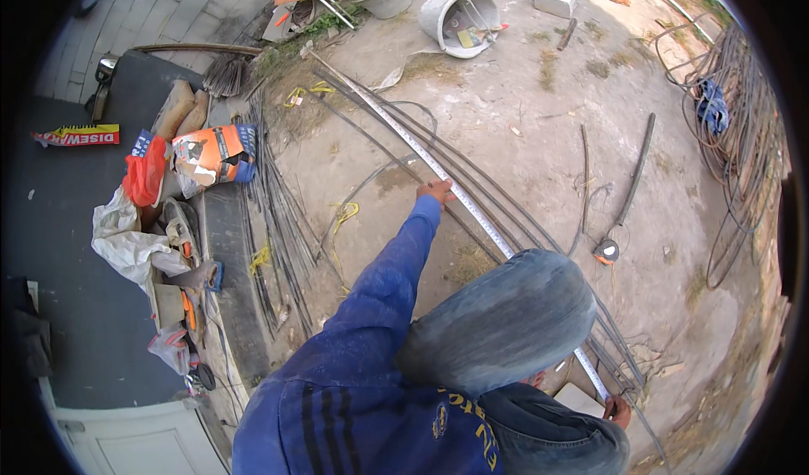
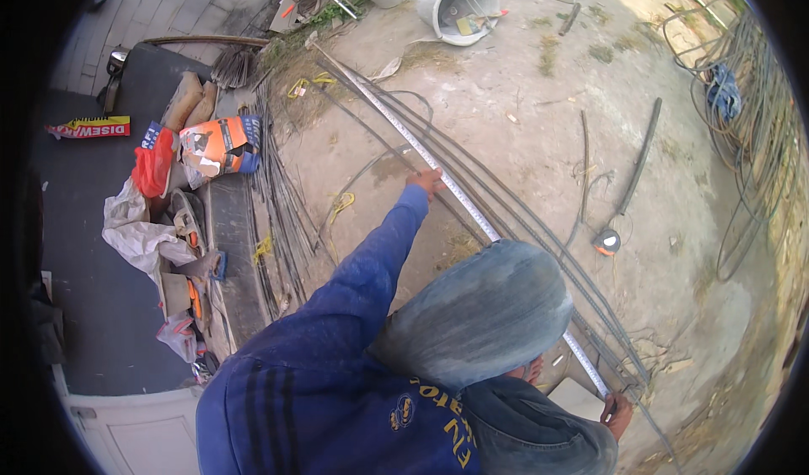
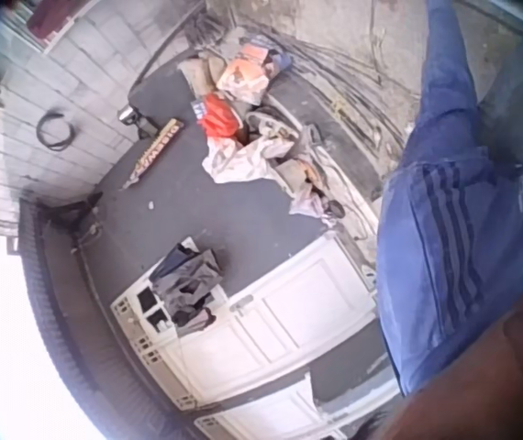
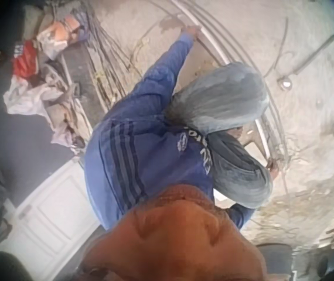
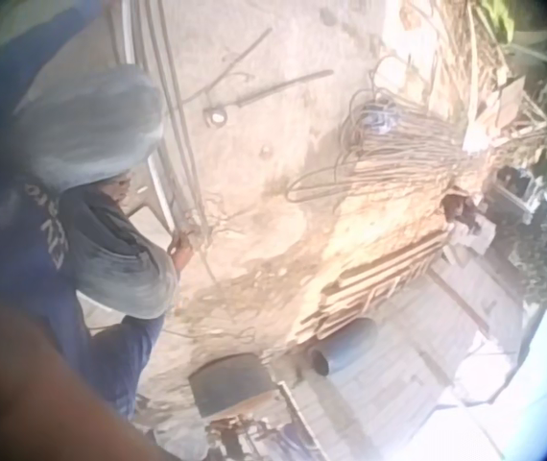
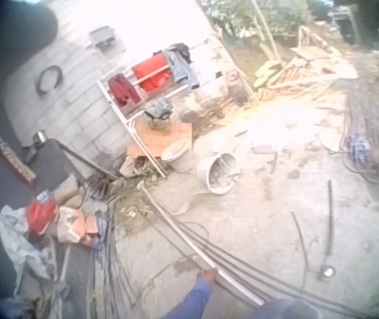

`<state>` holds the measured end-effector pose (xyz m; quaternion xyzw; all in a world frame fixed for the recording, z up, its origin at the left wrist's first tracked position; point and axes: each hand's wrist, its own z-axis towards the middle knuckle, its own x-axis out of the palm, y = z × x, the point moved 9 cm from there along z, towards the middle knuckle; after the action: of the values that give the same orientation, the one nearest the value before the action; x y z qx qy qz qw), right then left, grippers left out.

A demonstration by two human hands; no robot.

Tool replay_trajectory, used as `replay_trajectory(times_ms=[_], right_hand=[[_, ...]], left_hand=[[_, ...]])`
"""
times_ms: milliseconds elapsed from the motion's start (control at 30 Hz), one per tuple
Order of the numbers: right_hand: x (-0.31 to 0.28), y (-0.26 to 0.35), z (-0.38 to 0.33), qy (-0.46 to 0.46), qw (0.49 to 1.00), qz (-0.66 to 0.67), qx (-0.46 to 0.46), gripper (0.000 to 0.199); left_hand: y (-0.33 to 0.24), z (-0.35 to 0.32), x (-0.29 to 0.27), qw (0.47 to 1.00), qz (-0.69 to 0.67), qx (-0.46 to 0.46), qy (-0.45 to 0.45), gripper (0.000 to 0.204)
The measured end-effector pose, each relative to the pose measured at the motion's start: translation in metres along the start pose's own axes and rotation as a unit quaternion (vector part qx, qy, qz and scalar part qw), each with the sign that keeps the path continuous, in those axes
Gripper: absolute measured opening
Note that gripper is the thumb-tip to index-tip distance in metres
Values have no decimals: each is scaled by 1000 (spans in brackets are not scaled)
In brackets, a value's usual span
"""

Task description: The person measures metal rebar on the ground using a tape measure and marks intervals along the bars with a marker.

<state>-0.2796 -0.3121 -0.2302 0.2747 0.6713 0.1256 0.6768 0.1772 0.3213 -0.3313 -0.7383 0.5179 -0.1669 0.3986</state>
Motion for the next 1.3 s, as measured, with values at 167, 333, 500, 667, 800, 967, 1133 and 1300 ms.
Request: replay_trajectory(times_ms=[167,333,500,667,800,967,1133,1300], right_hand=[[-1,-9,-4,-27,998,46,21,9],[8,-31,-6,27,996,20,83,6],[11,-31,-3,55,995,-12,85,7],[10,-31,-1,54,994,13,98,6],[1,-42,-9,24,994,25,103,6],[1,-50,-6,18,994,22,109,6],[11,-76,-5,58,989,-4,139,11],[7,-45,11,42,993,1,110,14]], left_hand=[[10,0,-5,1000,6,0,20,42],[17,-5,-11,999,-34,-11,-19,42],[11,-9,-9,998,-55,-13,-32,42],[11,-9,-11,997,-56,-25,-41,40],[18,-13,6,999,-18,-30,-17,34],[29,4,0,999,18,-46,-8,51],[23,6,6,1000,-14,-17,1,44],[18,-1,0,999,-3,-52,-14,39]])
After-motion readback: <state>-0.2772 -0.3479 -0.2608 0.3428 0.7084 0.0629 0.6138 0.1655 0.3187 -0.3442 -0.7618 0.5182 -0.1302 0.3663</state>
